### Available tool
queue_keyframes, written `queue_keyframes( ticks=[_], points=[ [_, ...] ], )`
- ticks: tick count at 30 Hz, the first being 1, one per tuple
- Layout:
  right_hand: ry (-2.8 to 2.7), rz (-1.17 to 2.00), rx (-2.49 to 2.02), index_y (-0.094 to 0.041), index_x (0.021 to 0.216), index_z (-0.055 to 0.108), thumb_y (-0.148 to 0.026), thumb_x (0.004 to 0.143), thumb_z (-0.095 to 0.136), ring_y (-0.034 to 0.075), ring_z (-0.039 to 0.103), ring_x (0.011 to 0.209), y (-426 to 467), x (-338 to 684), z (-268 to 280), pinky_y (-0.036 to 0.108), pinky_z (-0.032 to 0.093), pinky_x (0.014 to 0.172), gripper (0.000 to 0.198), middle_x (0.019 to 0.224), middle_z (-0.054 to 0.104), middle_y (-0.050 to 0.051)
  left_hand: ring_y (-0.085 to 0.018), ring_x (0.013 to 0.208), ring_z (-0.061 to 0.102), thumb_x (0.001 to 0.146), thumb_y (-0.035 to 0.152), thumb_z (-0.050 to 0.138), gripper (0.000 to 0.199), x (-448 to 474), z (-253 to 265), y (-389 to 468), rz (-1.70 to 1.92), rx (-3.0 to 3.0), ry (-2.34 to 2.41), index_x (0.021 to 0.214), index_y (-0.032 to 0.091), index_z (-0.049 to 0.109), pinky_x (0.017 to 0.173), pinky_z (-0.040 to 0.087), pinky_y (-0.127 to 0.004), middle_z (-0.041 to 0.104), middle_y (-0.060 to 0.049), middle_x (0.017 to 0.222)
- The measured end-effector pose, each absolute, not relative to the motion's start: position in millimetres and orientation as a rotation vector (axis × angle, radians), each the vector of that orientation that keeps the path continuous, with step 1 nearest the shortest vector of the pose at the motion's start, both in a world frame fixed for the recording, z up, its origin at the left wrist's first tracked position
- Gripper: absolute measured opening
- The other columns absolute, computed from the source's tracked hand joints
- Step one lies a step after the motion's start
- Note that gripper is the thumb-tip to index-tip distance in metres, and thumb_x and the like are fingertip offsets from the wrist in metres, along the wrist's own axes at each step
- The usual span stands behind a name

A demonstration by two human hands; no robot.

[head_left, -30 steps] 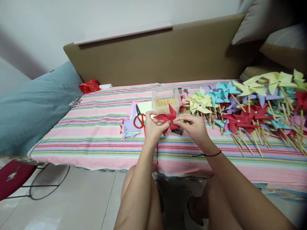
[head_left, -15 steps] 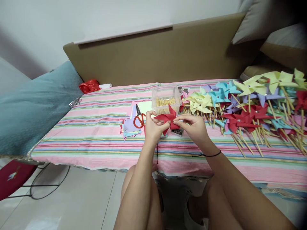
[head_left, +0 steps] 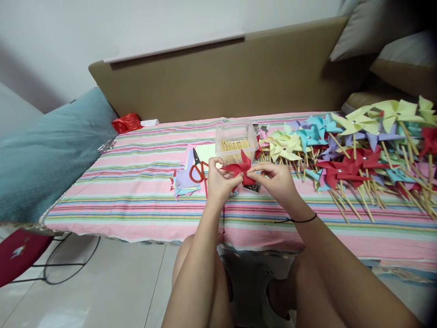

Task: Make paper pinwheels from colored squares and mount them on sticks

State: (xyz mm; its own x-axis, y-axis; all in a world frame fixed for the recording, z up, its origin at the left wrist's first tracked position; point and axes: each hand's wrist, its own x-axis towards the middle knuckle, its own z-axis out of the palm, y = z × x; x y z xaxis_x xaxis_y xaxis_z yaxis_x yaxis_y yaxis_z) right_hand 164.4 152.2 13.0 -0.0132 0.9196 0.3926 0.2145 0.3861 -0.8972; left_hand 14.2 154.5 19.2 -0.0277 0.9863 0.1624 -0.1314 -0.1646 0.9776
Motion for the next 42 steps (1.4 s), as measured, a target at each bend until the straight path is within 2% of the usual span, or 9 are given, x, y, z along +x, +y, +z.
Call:
queue_keyframes(
  ticks=[8,11,15,18,20,24,29,32,42],
  points=[
    [-1.329,1.037,-1.062,-0.021,0.068,0.073,-0.029,0.065,0.075,0.019,0.064,0.073,153.0,164.7,10.9,0.031,0.051,0.065,0.009,0.078,0.071,0.004,-0.006,0.042,0.048,0.060,0.015,0.068,0.051,13.9,20.3,154.7,1.390,1.225,1.066,0.088,0.025,0.028,0.048,0.037,-0.015,0.048,0.014,0.049],
    [-1.320,1.049,-1.034,-0.021,0.066,0.072,-0.030,0.064,0.076,0.019,0.062,0.079,153.7,164.9,10.3,0.030,0.051,0.067,0.010,0.078,0.067,0.004,-0.005,0.040,0.044,0.060,0.014,0.068,0.050,13.9,20.7,154.7,1.380,1.231,1.063,0.088,0.025,0.027,0.046,0.034,-0.014,0.047,0.015,0.048],
    [-1.329,1.036,-1.041,-0.020,0.067,0.070,-0.034,0.063,0.076,0.021,0.058,0.091,154.3,165.0,9.5,0.030,0.050,0.070,0.016,0.088,0.059,0.006,-0.003,0.037,0.034,0.061,0.014,0.068,0.049,14.0,21.4,153.9,1.377,1.265,1.096,0.086,0.025,0.028,0.042,0.026,-0.013,0.036,0.018,0.043],
    [-1.282,1.072,-1.033,-0.020,0.074,0.066,-0.035,0.061,0.078,0.022,0.058,0.097,154.8,164.4,8.6,0.032,0.051,0.074,0.023,0.094,0.059,0.005,-0.003,0.036,0.031,0.061,0.014,0.069,0.049,14.0,22.7,153.3,1.377,1.271,1.117,0.086,0.025,0.029,0.041,0.022,-0.012,0.034,0.018,0.043],
    [-1.225,1.107,-1.031,-0.022,0.083,0.059,-0.033,0.057,0.081,0.022,0.060,0.099,155.2,163.8,8.3,0.034,0.052,0.078,0.036,0.097,0.062,0.004,-0.002,0.035,0.030,0.060,0.014,0.069,0.049,14.0,23.4,153.2,1.373,1.261,1.111,0.086,0.025,0.028,0.040,0.021,-0.012,0.032,0.019,0.043],
    [-1.152,1.242,-0.969,-0.026,0.097,0.047,-0.033,0.055,0.084,0.022,0.066,0.094,154.9,162.7,9.3,0.039,0.053,0.084,0.057,0.095,0.070,0.003,-0.003,0.037,0.037,0.057,0.014,0.071,0.053,13.7,22.5,154.0,1.361,1.220,1.059,0.085,0.025,0.028,0.044,0.029,-0.012,0.034,0.019,0.044],
    [-1.126,1.345,-0.934,-0.026,0.108,0.042,-0.033,0.056,0.084,0.023,0.072,0.078,153.6,163.1,11.9,0.041,0.057,0.075,0.068,0.079,0.073,0.001,-0.006,0.042,0.049,0.056,0.018,0.074,0.055,10.9,19.2,154.3,1.330,1.221,1.121,0.088,0.024,0.029,0.050,0.040,-0.016,0.048,0.015,0.048],
    [-1.128,1.329,-0.937,-0.026,0.111,0.043,-0.032,0.056,0.085,0.024,0.072,0.077,153.5,164.6,12.3,0.040,0.058,0.074,0.070,0.077,0.073,0.000,-0.008,0.043,0.052,0.056,0.020,0.076,0.057,9.5,19.4,153.7,1.303,1.198,1.155,0.090,0.024,0.031,0.049,0.040,-0.017,0.055,0.012,0.051],
    [-1.139,1.277,-0.983,-0.026,0.112,0.045,-0.031,0.055,0.085,0.026,0.073,0.078,152.2,167.3,15.1,0.039,0.060,0.070,0.070,0.076,0.072,0.001,-0.008,0.046,0.055,0.056,0.015,0.075,0.058,11.3,21.0,151.8,1.319,1.209,1.109,0.099,0.022,0.037,0.051,0.042,-0.017,0.059,0.009,0.053]
  ],
)
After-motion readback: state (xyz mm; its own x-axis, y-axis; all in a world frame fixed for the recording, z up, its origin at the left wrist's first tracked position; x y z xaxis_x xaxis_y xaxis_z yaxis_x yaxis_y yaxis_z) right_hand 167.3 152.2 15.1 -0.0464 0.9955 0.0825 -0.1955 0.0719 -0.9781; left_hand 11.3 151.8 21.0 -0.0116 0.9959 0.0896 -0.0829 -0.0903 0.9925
